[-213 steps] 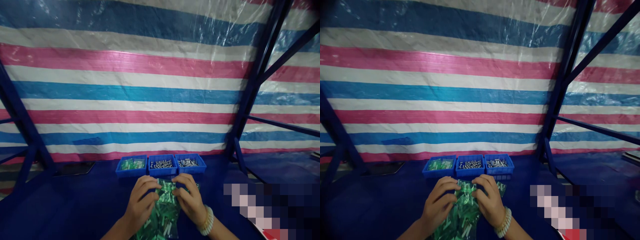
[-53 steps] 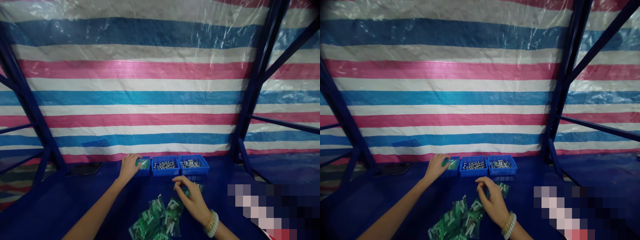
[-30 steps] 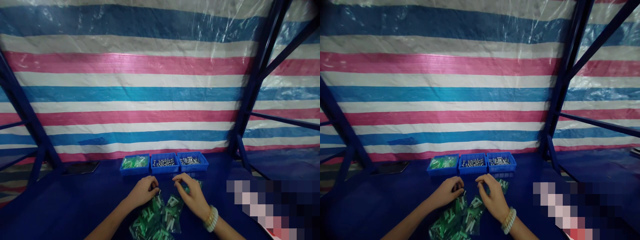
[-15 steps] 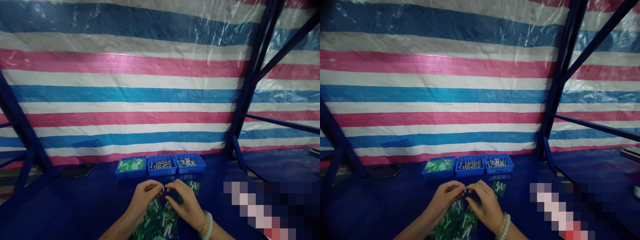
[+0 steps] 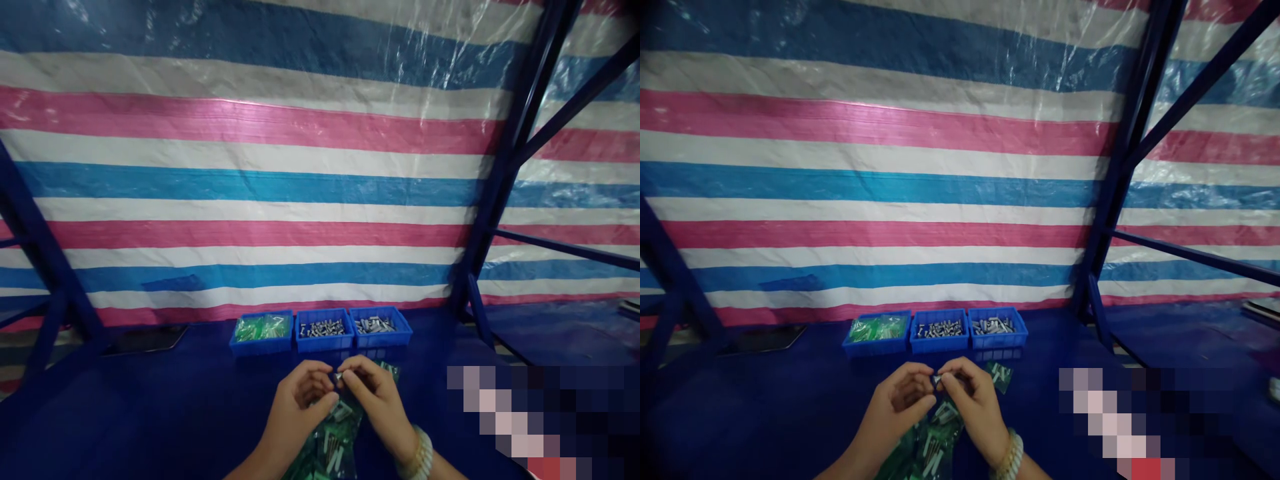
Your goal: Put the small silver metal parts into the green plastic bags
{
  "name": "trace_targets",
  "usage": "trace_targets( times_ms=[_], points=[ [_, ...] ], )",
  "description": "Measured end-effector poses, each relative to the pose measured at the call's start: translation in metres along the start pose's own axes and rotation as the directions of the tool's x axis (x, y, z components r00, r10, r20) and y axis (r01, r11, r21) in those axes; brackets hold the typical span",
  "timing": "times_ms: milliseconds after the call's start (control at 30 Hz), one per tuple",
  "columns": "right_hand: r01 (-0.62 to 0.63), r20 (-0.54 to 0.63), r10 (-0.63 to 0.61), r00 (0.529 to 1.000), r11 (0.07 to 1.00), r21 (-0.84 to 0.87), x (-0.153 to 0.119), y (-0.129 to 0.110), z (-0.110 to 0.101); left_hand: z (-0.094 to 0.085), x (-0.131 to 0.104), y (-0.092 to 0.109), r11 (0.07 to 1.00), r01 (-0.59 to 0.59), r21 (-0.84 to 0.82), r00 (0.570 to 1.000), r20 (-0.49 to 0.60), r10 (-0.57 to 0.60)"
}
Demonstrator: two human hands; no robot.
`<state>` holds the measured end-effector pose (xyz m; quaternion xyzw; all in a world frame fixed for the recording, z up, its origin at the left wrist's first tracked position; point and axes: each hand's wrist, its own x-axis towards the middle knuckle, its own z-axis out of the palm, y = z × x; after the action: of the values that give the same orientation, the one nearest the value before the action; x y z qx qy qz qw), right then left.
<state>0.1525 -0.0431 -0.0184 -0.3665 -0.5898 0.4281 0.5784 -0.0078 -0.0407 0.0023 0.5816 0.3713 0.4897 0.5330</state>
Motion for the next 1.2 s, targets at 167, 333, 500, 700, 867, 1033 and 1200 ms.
trace_targets(
  times_ms=[167,333,500,700,867,1033,1200],
  points=[
    [-0.101,0.097,0.089,0.991,0.986,0.129,-0.003,0.005,0.010,0.005,-0.005,-0.004,0.964,-0.156,0.217,0.985,-0.044,0.169],
    [-0.136,0.130,0.106,0.986,0.959,0.247,-0.004,0.009,0.016,0.006,0.006,0.002,0.860,-0.271,0.432,0.953,-0.002,0.302],
    [-0.132,0.042,0.127,0.991,0.977,0.168,0.006,0.011,0.006,-0.003,0.071,0.019,0.662,-0.336,0.670,0.909,0.046,0.414],
    [-0.119,-0.089,0.131,0.987,0.984,0.135,0.015,0.016,-0.011,-0.024,0.105,0.016,0.591,-0.319,0.741,0.931,0.129,0.342],
    [-0.058,-0.110,0.065,0.992,0.996,0.060,0.014,0.012,-0.014,-0.040,0.058,0.011,0.549,-0.360,0.754,0.929,0.343,0.139],
    [0.000,-0.053,-0.005,0.999,0.994,-0.107,0.009,0.009,-0.010,-0.055,0.029,0.012,0.504,-0.319,0.802,0.893,0.433,-0.124],
    [0.032,-0.020,-0.037,0.999,0.974,-0.223,0.006,0.013,-0.007,-0.052,0.029,0.004,0.567,-0.191,0.801,0.879,0.397,-0.264]
  ],
)
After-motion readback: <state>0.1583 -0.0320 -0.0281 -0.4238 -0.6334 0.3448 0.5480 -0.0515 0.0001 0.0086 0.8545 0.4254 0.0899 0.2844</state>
